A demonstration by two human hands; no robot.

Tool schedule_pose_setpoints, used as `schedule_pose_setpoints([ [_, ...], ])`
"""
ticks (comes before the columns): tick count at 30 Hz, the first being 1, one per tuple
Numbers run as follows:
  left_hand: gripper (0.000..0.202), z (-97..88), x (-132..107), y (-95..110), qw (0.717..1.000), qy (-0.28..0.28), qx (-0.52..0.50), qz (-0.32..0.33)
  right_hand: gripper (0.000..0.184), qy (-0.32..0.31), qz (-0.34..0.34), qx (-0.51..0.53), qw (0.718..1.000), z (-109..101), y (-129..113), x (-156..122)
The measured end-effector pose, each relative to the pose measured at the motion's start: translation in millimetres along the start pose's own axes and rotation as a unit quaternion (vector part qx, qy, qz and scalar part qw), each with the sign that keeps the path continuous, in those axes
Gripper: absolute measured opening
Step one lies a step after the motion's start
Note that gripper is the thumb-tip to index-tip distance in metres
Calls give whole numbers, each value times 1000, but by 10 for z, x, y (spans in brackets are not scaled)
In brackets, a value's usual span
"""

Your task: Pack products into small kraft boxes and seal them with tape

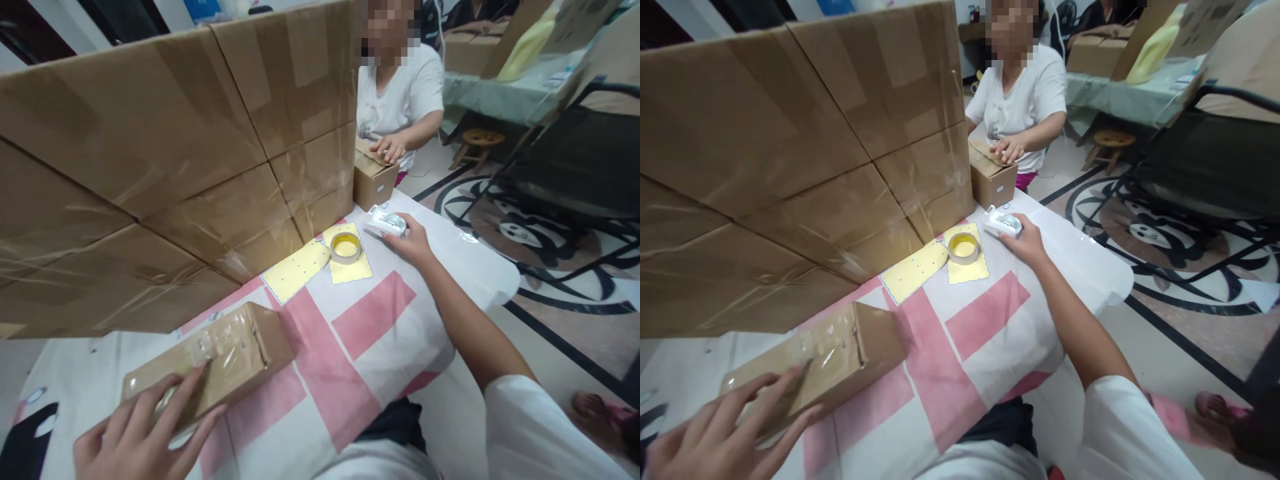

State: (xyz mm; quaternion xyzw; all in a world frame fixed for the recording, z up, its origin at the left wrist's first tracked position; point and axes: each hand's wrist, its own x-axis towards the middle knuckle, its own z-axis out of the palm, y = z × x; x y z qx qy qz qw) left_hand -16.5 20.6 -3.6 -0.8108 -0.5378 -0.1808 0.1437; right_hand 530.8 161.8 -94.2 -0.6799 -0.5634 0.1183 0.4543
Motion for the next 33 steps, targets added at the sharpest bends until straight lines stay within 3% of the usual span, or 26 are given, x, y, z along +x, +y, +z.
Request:
schedule_pose_setpoints([
  [2,69,-60,93,206,996,69,15,45,59,-50,-68,51,995,-123,-167,-65],
  [4,74,-63,259,575,983,115,-80,115,60,-138,-127,93,978,-227,-371,-159],
  [6,71,34,480,1046,953,85,-238,168,58,-250,-166,118,947,-281,-585,-276],
  [9,49,349,823,1661,933,25,-345,103,52,-374,-203,113,898,-256,-853,-454],
  [11,44,584,990,1867,937,-11,-346,49,49,-404,-223,102,881,-198,-958,-545],
  [14,35,808,1098,1889,946,-70,-317,6,45,-423,-232,95,871,-115,-1005,-626],
  [18,19,847,1086,1767,941,-115,-317,-9,42,-445,-232,103,859,-46,-968,-666],
  [24,13,879,1109,1693,882,-235,-404,-66,41,-467,-243,140,839,79,-909,-697],
  [33,18,857,1120,1616,846,-298,-437,-68,45,-488,-237,178,821,241,-821,-711],
])
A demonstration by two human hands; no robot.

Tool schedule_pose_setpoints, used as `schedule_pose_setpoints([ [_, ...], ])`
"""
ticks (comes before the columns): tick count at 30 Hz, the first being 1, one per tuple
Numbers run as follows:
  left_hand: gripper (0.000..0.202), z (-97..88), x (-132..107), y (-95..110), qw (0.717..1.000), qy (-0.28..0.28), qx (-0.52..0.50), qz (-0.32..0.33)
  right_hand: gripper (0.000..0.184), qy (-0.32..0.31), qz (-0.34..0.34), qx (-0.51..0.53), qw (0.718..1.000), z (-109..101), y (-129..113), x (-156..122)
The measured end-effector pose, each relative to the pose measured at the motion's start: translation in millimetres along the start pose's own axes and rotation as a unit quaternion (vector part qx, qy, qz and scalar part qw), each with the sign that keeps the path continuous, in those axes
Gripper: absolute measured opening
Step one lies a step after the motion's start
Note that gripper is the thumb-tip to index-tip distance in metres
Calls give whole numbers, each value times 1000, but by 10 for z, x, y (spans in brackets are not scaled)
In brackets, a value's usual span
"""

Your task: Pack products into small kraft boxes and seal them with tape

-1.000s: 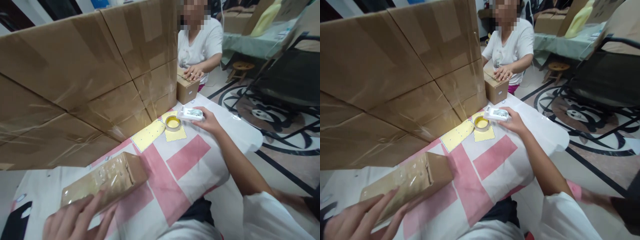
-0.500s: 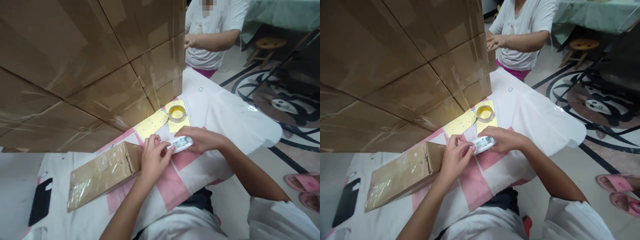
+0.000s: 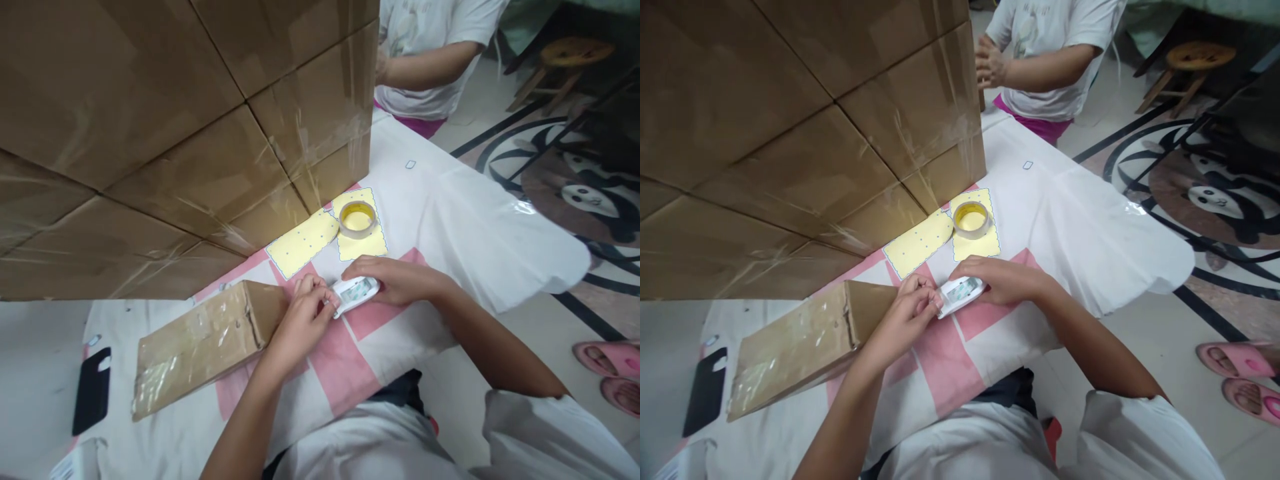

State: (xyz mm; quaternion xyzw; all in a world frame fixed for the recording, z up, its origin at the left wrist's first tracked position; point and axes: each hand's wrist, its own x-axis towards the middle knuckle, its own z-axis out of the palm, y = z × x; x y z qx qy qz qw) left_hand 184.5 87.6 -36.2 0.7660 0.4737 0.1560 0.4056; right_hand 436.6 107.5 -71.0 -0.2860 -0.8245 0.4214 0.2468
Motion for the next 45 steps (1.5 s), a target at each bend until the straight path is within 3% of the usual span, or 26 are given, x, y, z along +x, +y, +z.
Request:
schedule_pose_setpoints([
  [5,20,-71,-85,147,998,-31,-38,-34,44,-3,-5,12,1000,12,41,-5],
  [11,18,-204,-212,305,994,-11,-34,-102,40,5,5,15,1000,-25,104,-47],
  [15,19,-166,-203,278,988,-27,-41,-149,39,9,18,25,999,-83,143,-77],
  [22,20,-153,-170,237,986,-33,-27,-159,50,9,5,63,998,-160,148,-133],
  [29,18,-175,-213,181,985,-33,-18,-169,47,3,15,78,997,-160,141,-169],
  [35,23,-64,-283,98,982,-18,-102,-160,54,11,-6,173,985,-115,97,-170],
  [39,25,-16,-394,84,969,21,-190,-155,58,52,-42,227,971,-1,47,-146],
  [42,24,2,-560,7,977,42,-141,-154,56,92,-84,298,946,60,-57,-203],
  [45,28,3,-790,-79,980,28,-99,-172,57,223,-102,339,908,-22,-203,-392],
])
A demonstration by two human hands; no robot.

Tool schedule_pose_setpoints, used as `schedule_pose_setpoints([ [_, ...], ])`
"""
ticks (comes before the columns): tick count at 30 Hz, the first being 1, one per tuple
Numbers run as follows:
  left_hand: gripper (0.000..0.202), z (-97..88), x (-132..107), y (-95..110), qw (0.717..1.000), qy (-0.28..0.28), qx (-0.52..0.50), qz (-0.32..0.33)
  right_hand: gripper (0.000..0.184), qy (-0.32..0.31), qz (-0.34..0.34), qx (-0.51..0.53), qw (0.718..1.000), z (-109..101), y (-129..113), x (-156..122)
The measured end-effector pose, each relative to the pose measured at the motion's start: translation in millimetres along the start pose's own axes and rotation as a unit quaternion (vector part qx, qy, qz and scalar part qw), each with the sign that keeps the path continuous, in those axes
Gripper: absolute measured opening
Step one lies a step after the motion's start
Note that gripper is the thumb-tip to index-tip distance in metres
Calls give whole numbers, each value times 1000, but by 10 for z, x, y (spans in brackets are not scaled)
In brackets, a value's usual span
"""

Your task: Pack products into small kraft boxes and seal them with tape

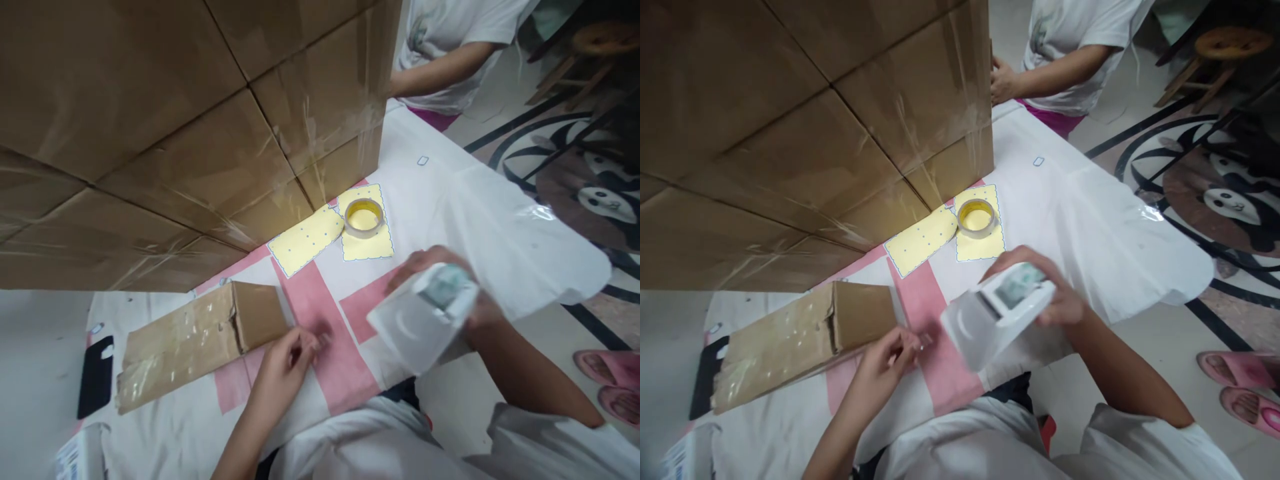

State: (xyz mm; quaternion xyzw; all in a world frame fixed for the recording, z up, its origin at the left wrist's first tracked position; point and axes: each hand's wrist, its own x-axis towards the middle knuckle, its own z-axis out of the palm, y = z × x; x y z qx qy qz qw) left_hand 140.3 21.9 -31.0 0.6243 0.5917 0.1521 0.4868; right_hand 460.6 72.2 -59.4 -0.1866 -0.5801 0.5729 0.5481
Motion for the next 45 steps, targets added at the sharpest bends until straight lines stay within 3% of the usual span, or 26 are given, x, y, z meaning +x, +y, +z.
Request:
schedule_pose_setpoints([
  [3,32,-64,-196,-59,999,-32,0,-36,56,163,-42,-178,970,-195,-233,-80],
  [6,33,-146,-324,-35,999,-29,16,-42,50,274,-44,-377,884,-502,-274,-19],
  [9,31,-203,-381,-26,999,-27,19,-29,44,347,10,-465,814,-807,-105,147],
  [13,29,-224,-429,-84,999,-34,14,-13,47,387,79,-512,763,-1053,219,319],
  [17,28,-251,-471,-147,1000,-15,10,-4,56,399,149,-567,705,-1094,442,333],
  [21,29,-312,-516,-210,1000,-2,4,4,60,390,186,-588,684,-1126,504,299],
  [24,29,-383,-572,-280,1000,14,-3,10,67,404,216,-599,657,-1073,406,337],
  [26,29,-442,-618,-326,999,42,-15,17,71,426,180,-619,635,-861,266,410],
  [28,28,-504,-665,-355,996,84,-33,23,59,409,94,-619,663,-441,97,508],
  [29,27,-531,-687,-360,993,107,-41,25,45,370,48,-599,709,-159,17,559],
  [30,27,-556,-708,-358,990,133,-48,27,30,296,21,-559,774,157,-54,606],
  [32,25,-589,-747,-332,979,190,-57,35,15,103,-8,-468,878,824,-151,682],
  [34,23,-599,-783,-283,967,243,-63,50,20,-67,-12,-398,915,1425,-182,734],
  [36,20,-591,-822,-226,952,291,-67,69,30,-166,-6,-378,911,1871,-156,783],
  [38,17,-573,-867,-179,937,330,-68,87,23,-208,3,-380,901,2146,-106,843],
  [40,14,-558,-914,-162,921,370,-74,93,9,-230,5,-376,897,2291,-64,916],
  [45,27,-614,-996,-280,905,390,-164,46,21,-285,-49,-387,876,2418,-111,1171],
])
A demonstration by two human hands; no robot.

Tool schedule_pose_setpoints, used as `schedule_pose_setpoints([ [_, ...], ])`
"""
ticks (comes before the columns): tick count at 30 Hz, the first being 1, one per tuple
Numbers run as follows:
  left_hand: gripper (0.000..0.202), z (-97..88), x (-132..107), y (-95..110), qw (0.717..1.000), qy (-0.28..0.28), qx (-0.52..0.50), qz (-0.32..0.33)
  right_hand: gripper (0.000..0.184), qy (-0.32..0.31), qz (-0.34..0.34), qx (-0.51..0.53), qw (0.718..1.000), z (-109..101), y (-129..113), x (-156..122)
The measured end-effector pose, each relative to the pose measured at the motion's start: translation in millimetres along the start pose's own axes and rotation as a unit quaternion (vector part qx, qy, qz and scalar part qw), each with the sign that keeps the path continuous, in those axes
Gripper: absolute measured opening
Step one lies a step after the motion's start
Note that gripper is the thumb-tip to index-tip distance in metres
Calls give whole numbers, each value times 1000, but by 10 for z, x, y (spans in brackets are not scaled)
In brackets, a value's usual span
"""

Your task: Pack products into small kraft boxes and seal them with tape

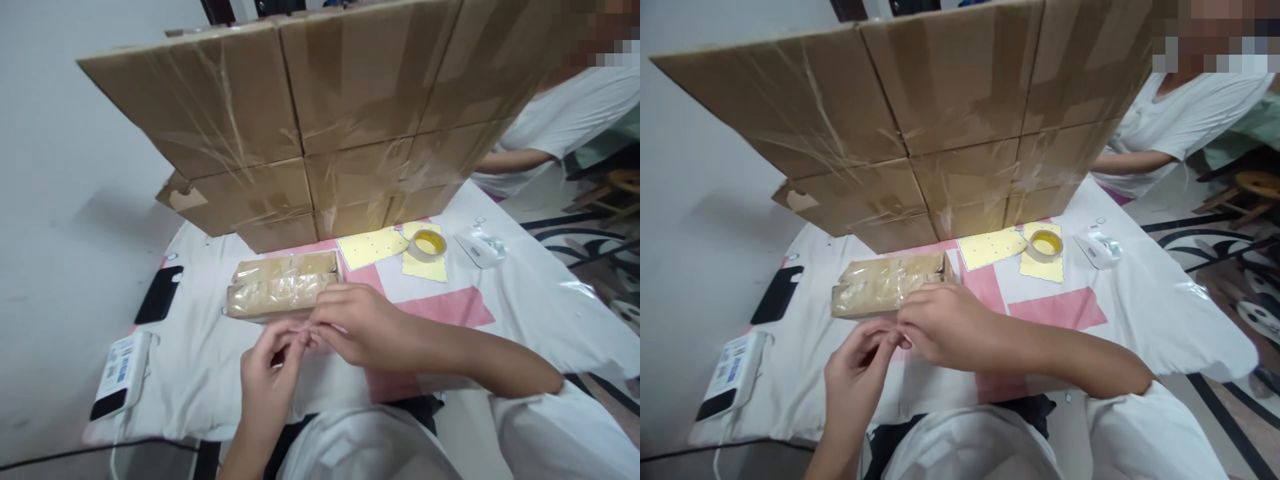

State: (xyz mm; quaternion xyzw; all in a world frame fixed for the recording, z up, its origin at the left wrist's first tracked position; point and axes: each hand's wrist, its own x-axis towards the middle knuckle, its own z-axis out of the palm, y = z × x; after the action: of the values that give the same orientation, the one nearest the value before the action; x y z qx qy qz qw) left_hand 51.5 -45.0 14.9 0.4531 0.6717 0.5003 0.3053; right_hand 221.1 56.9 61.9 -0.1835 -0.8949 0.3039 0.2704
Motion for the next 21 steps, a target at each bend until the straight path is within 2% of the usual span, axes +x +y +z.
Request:
schedule_pose_setpoints([
  [2,41,-78,36,-51,999,28,-20,-34,21,14,6,-25,1000,-112,0,142],
  [4,45,-150,73,-88,995,88,-18,-44,18,20,28,-34,999,-232,37,324],
  [7,39,-220,109,-128,985,171,0,2,14,-43,41,-15,998,-327,174,639],
  [9,35,-237,134,-169,980,185,35,66,15,-106,36,-8,994,-299,295,837],
  [12,34,-229,207,-272,964,128,165,162,16,-173,34,-26,984,-167,457,1060],
  [14,38,-202,279,-351,940,71,269,197,17,-199,39,-51,978,-78,533,1150],
  [16,43,-163,346,-420,914,36,350,203,17,-218,44,-75,972,-12,588,1199],
  [18,46,-122,390,-473,896,24,397,197,18,-231,46,-92,968,29,634,1220],
  [21,47,-75,402,-524,890,13,419,179,22,-243,36,-111,963,68,697,1221],
])
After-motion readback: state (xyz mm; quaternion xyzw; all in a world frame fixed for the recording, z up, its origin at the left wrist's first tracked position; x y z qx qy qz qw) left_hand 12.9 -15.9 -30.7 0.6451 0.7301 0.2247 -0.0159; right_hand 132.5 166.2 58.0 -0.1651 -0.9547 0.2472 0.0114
